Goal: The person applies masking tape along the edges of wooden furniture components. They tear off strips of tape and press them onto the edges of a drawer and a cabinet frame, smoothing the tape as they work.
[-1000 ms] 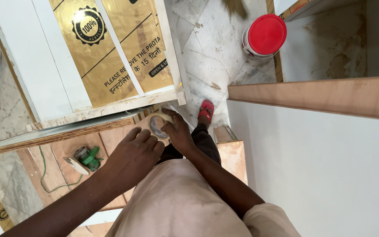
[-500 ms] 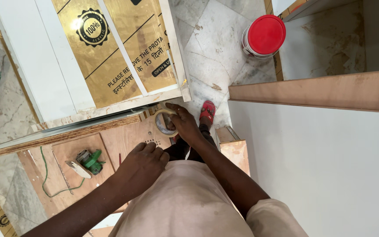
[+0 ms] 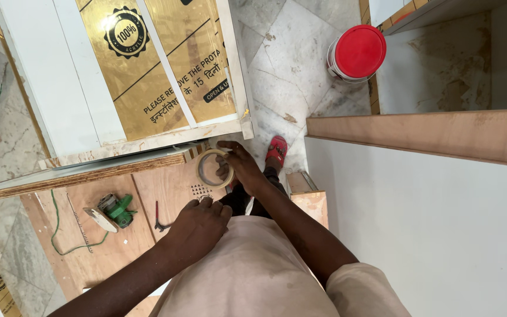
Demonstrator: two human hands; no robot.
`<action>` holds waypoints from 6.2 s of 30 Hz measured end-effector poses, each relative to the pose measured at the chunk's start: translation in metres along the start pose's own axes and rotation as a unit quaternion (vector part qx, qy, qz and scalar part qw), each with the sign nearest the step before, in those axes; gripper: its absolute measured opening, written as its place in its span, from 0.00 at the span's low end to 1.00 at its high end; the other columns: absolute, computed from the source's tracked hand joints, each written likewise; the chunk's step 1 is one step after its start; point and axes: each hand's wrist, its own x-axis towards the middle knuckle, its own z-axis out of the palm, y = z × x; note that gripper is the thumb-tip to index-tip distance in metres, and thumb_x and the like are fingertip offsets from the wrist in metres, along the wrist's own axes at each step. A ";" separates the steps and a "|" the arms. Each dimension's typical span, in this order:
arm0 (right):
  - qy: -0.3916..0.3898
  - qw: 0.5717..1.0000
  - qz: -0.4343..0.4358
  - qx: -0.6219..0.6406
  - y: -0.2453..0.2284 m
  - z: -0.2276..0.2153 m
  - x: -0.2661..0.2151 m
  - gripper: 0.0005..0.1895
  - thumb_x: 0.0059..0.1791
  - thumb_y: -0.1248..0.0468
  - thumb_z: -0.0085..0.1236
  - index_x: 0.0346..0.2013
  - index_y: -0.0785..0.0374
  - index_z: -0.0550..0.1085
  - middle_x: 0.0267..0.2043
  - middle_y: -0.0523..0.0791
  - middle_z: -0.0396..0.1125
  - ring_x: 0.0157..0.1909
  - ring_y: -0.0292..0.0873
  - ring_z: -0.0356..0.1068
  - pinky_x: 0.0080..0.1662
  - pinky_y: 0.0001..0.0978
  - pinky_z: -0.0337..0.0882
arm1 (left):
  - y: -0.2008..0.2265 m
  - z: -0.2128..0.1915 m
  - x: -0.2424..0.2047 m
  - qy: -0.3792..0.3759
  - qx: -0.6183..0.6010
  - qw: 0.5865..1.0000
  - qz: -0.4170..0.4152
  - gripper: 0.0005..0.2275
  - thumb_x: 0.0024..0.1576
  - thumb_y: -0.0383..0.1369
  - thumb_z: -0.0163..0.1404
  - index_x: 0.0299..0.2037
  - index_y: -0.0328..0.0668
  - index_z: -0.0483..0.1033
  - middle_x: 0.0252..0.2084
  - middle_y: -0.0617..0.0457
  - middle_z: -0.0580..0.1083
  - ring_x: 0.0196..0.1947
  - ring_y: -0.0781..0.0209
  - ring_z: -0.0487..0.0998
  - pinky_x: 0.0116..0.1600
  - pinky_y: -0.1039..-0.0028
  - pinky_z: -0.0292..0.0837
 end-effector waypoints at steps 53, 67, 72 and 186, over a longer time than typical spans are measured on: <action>0.173 0.967 -0.158 0.100 -0.069 0.063 -0.093 0.14 0.54 0.62 0.57 0.52 0.66 0.72 0.39 0.46 0.72 0.31 0.33 0.63 0.35 0.25 0.67 | -0.133 -0.117 0.018 0.232 0.033 0.964 0.128 0.06 0.54 0.32 0.54 0.38 0.45 0.82 0.46 0.57 0.75 0.49 0.57 0.76 0.51 0.64 0.73; 0.151 0.975 -0.155 0.047 -0.045 0.026 -0.048 0.15 0.54 0.62 0.57 0.51 0.70 0.73 0.40 0.46 0.73 0.33 0.32 0.64 0.35 0.25 0.67 | -0.154 -0.113 0.007 0.202 -0.011 0.971 0.126 0.13 0.51 0.31 0.57 0.48 0.49 0.80 0.58 0.55 0.73 0.56 0.53 0.74 0.55 0.59 0.72; 0.143 0.980 -0.120 0.069 -0.037 0.008 -0.024 0.12 0.54 0.62 0.58 0.47 0.70 0.77 0.38 0.49 0.76 0.29 0.32 0.63 0.32 0.26 0.66 | -0.149 -0.102 0.001 0.219 -0.013 0.969 0.114 0.15 0.52 0.27 0.55 0.49 0.51 0.80 0.64 0.52 0.69 0.61 0.49 0.72 0.58 0.57 0.71; 0.006 0.988 -0.086 0.125 0.028 -0.021 0.003 0.19 0.58 0.60 0.45 0.59 0.67 0.71 0.57 0.47 0.71 0.58 0.41 0.70 0.58 0.32 0.70 | -0.067 0.083 0.169 0.134 0.146 0.960 -0.198 0.08 0.58 0.29 0.48 0.43 0.37 0.80 0.46 0.41 0.77 0.35 0.50 0.84 0.36 0.61 0.81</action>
